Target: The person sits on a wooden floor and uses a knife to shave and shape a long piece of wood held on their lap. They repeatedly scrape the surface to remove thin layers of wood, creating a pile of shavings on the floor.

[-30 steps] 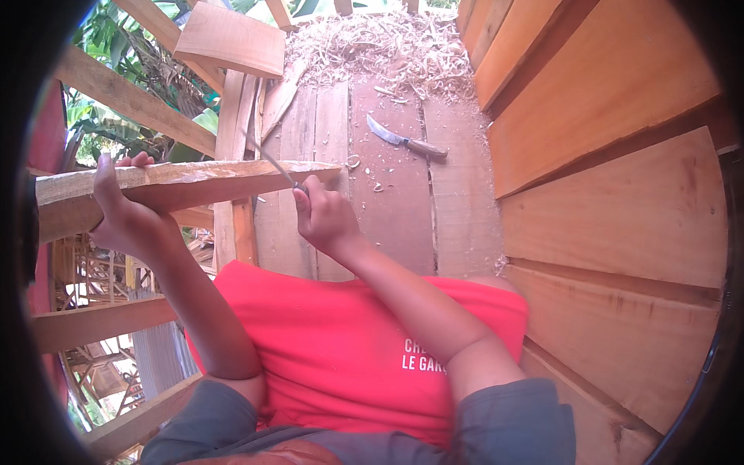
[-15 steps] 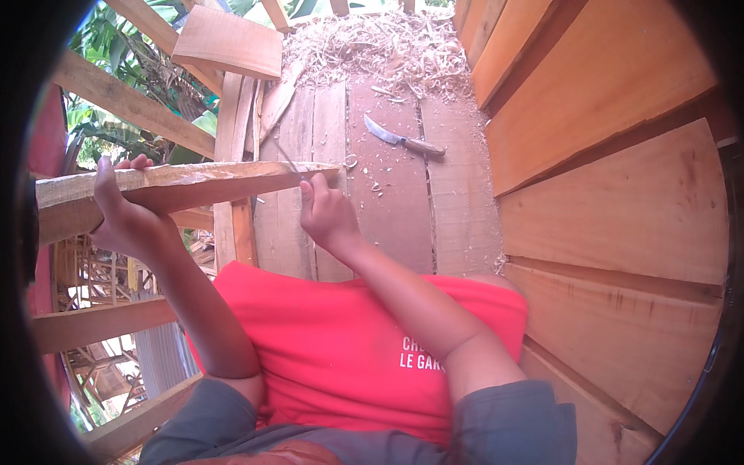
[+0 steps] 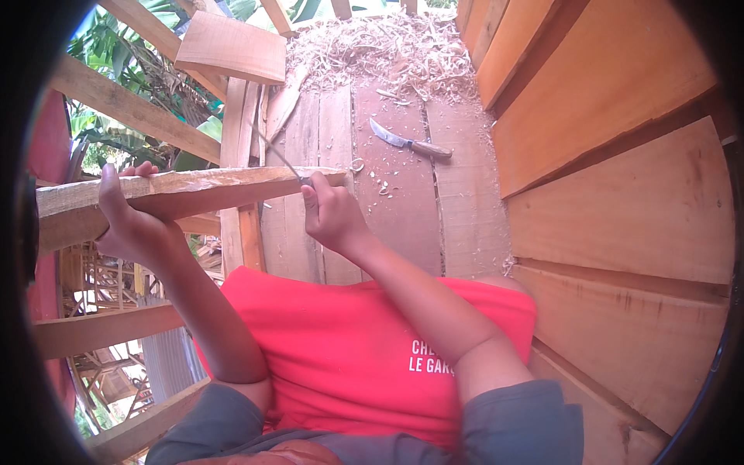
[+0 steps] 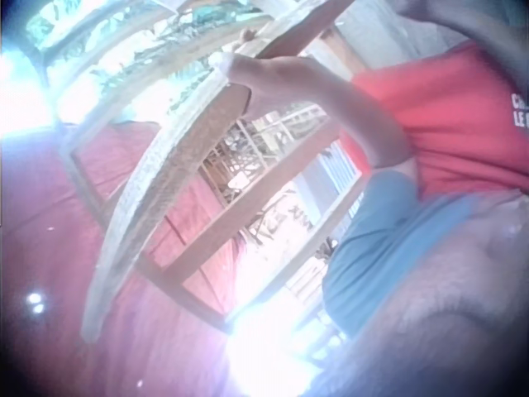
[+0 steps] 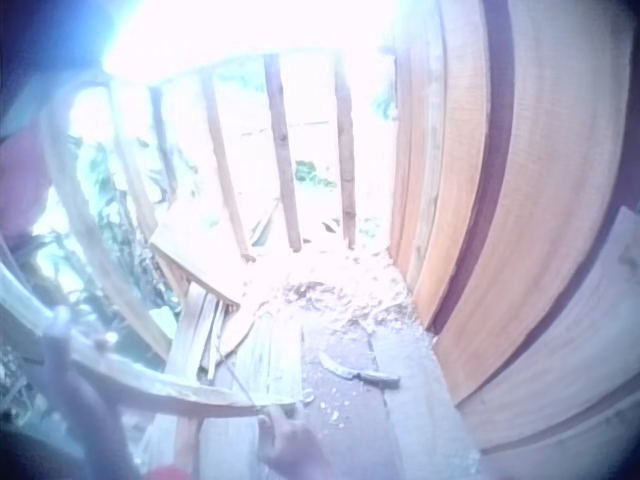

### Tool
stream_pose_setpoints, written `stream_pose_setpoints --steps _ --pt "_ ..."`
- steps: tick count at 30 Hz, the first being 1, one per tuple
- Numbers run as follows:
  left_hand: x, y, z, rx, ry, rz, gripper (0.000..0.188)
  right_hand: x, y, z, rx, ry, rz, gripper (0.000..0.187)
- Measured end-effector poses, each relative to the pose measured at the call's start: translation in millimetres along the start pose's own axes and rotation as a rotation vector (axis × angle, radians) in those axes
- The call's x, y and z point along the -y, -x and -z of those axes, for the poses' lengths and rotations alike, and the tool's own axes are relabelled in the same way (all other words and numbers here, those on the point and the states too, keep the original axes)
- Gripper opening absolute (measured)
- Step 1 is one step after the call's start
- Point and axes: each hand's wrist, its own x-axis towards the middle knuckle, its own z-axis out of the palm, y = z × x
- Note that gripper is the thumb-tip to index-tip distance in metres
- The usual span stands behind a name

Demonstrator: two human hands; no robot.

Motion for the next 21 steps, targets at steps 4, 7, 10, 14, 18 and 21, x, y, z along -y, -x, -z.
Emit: stream_pose_setpoints --steps 4,7,10,14,18,21 --pt "-1.2 -1.2 -6.5 -0.027 -0.004 -0.012 0.037 -34.0 -0.1 -14.7 -0.066 0.144 -0.205 0.037" --pt "3.4 -1.0 3.0 -0.033 -0.027 -0.014 0.036 10.1 5.2 -5.0 -0.033 0.037 -0.115 0.04" --pt "-0.9 1.0 -5.1 -0.023 -0.006 0.001 0.035 -22.4 -2.7 -17.1 -0.129 0.045 -0.238 0.041" --pt "3.4 -2.6 0.7 -0.047 -0.022 -0.007 0.035 -2.1 3.5 -7.3 0.012 0.014 -0.168 0.039" --pt "-3.5 1.1 -5.8 -0.029 -0.024 0.018 0.037 -20.7 3.9 -1.7 0.011 0.121 -0.224 0.038" --pt "0.3 -3.4 -1.2 -0.019 -0.03 0.019 0.037 -22.4 2.7 -11.5 -0.012 0.105 -0.17 0.035"
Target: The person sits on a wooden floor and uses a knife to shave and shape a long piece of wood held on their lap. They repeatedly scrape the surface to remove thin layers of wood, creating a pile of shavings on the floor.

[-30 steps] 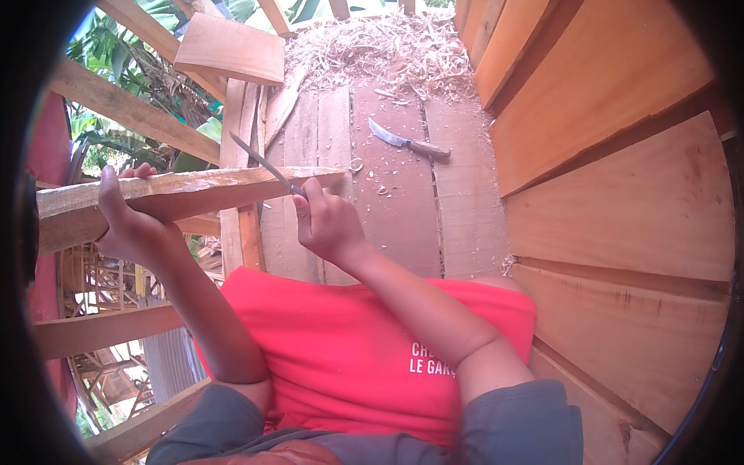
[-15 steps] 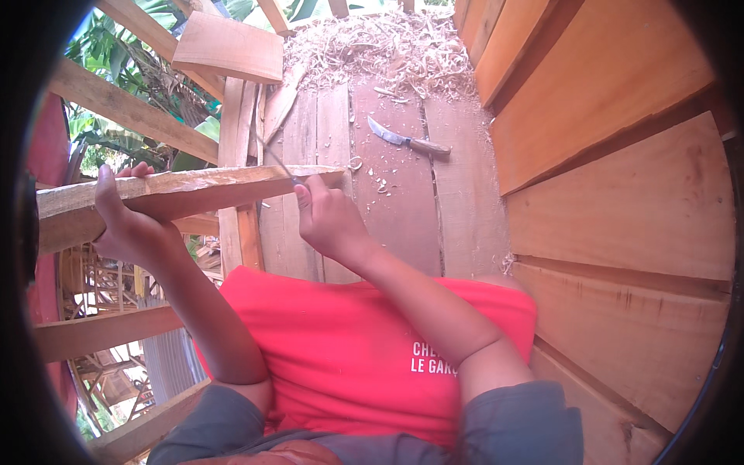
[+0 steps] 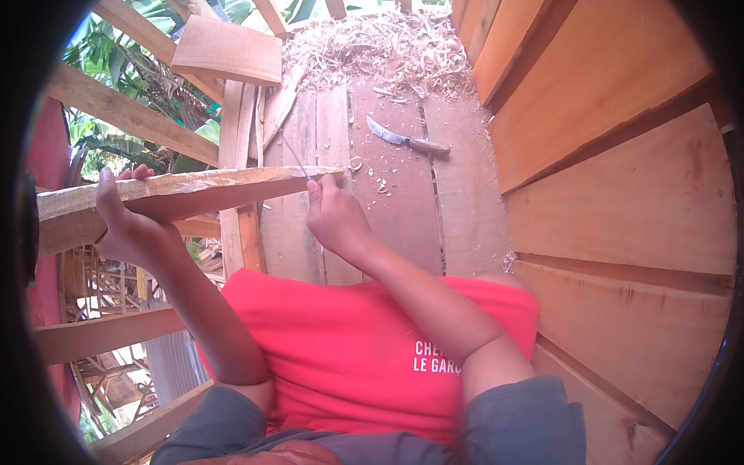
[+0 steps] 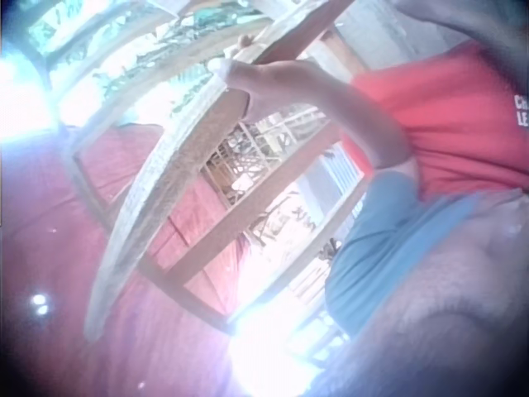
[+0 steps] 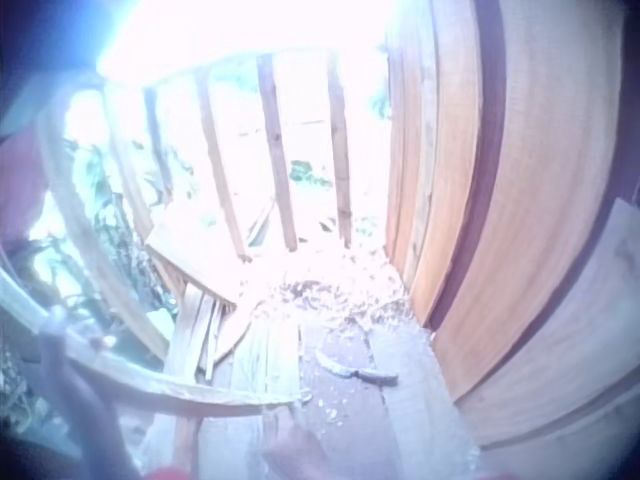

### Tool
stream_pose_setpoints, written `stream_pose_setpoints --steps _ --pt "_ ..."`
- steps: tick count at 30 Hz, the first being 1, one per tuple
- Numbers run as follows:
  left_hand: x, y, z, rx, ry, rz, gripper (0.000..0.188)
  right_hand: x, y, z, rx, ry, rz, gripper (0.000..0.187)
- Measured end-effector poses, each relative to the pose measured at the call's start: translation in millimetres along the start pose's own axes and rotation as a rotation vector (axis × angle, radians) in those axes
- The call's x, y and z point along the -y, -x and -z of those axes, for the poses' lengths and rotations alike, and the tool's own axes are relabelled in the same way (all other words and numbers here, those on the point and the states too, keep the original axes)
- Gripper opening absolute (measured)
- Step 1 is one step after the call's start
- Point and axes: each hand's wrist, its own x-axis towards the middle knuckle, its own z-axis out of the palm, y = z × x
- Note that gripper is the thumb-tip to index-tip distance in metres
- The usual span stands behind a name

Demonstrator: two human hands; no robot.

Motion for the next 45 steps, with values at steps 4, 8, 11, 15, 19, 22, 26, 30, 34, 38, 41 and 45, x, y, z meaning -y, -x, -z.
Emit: stream_pose_setpoints --steps 4,8,11,15,19,22,26,30,34,38,41,45 --pt "1.3 0.3 -2.3 0.016 0.024 -0.042 0.038 -14.1 2.0 -2.8 -0.029 0.026 0.003 0.036" --pt "8.2 -4.9 7.7 -0.025 -0.014 0.003 0.036 18.2 5.3 4.3 0.0 -0.05 0.032 0.037" --pt "6.6 -4.3 1.8 -0.019 0.007 -0.025 0.034 -11.6 -1.5 -8.7 -0.098 -0.055 0.047 0.032" --pt "11.8 -11.4 5.3 -0.016 -0.005 -0.033 0.033 -5.7 -2.2 -2.1 -0.03 -0.01 -0.104 0.036" --pt "8.5 -7.4 2.8 -0.01 0.021 -0.032 0.033 -5.9 -1.6 -0.2 -0.007 -0.034 -0.015 0.038" --pt "10.4 -10.4 5.2 -0.024 -0.008 0.023 0.033 -14.7 -7.8 -7.2 -0.022 -0.005 -0.086 0.038" --pt "3.2 -4.1 -2.0 0.02 0.014 -0.028 0.036 -34.8 -4.1 -12.5 -0.06 -0.057 -0.075 0.038" --pt "10.8 -11.8 7.8 0.005 -0.004 -0.038 0.035 10.0 -0.8 -1.3 -0.047 -0.111 -0.095 0.04" --pt "7.6 -8.6 1.5 0.037 0.035 -0.052 0.035 -11.0 -1.1 -3.7 -0.049 -0.053 0.01 0.039" --pt "9.7 -8.9 6.3 -0.006 -0.015 -0.011 0.036 1.1 -0.6 -1.7 -0.026 -0.088 0.003 0.038" --pt "8.0 -9.0 2.4 0.004 0.013 -0.031 0.036 -5.6 -0.4 2.2 -0.055 -0.038 0.053 0.035" --pt "12.1 -11.6 7.2 -0.016 -0.023 -0.004 0.036 4.2 -1.2 -0.8 -0.059 -0.05 0.148 0.028"
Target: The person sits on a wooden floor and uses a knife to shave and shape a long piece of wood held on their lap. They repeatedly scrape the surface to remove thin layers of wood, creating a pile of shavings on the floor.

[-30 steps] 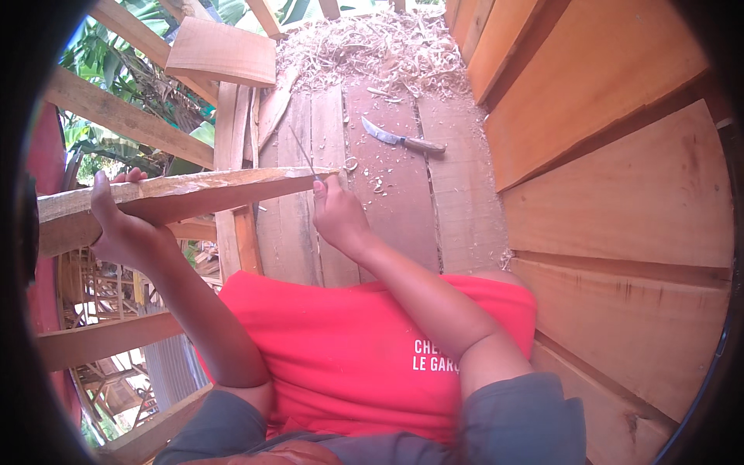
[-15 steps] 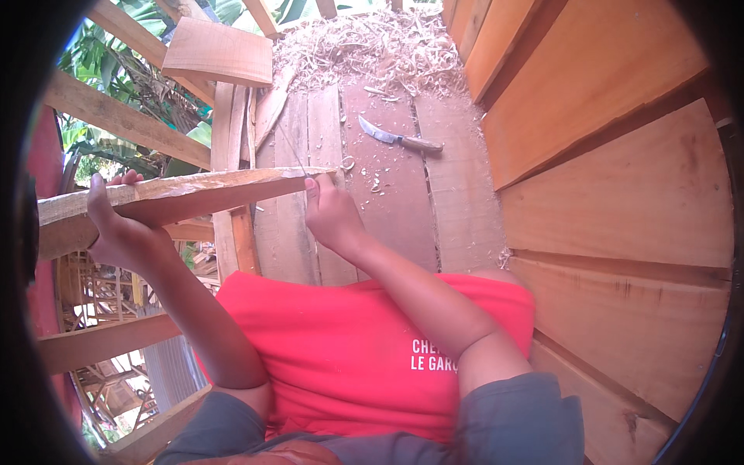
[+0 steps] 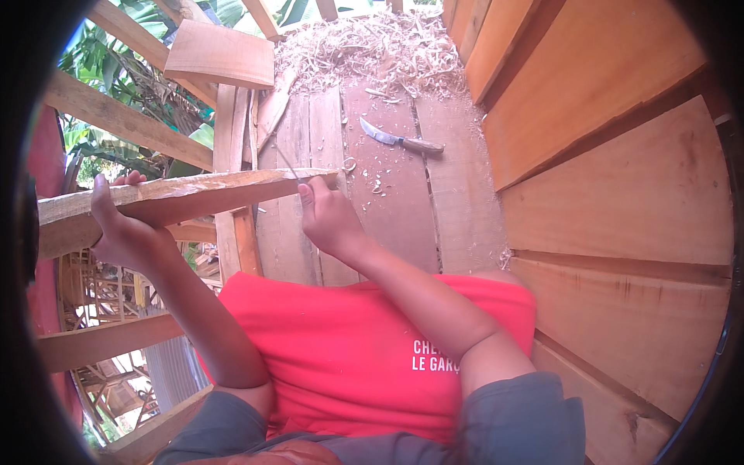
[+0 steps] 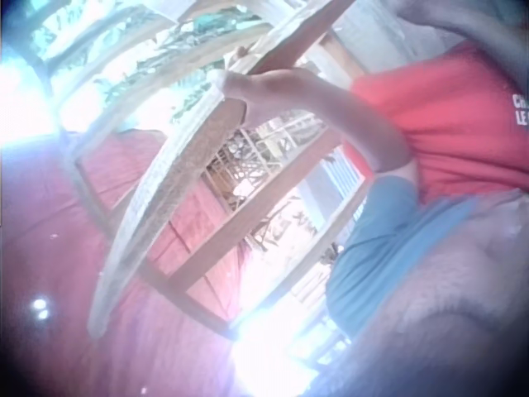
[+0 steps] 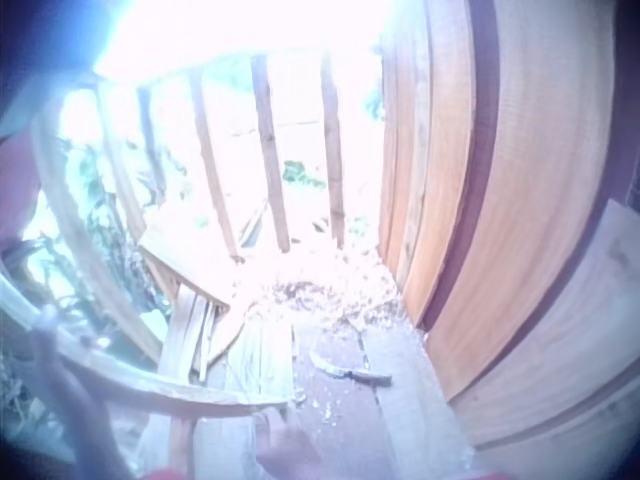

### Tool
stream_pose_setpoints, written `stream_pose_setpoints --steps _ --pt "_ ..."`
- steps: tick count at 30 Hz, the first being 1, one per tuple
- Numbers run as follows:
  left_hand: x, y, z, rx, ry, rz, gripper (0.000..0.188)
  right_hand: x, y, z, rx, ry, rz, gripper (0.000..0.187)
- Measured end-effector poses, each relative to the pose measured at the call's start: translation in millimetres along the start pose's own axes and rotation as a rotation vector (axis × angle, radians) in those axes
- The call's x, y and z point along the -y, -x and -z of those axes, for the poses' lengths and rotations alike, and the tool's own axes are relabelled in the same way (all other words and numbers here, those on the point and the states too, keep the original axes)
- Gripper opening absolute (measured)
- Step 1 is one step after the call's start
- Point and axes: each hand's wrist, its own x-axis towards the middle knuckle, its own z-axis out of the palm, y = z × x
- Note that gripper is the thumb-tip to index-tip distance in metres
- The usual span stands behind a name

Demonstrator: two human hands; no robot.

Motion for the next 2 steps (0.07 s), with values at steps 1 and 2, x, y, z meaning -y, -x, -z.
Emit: stream_pose_setpoints --steps 1,2 --pt "-1.3 1.8 -0.4 0.004 0.002 0.001 0.036 11.6 3.2 9.3 0.009 -0.068 0.129 0.027" --pt "-2.8 3.1 -1.8 0.007 0.003 0.003 0.037 -3.3 4.9 5.6 0.073 -0.096 0.105 0.032"
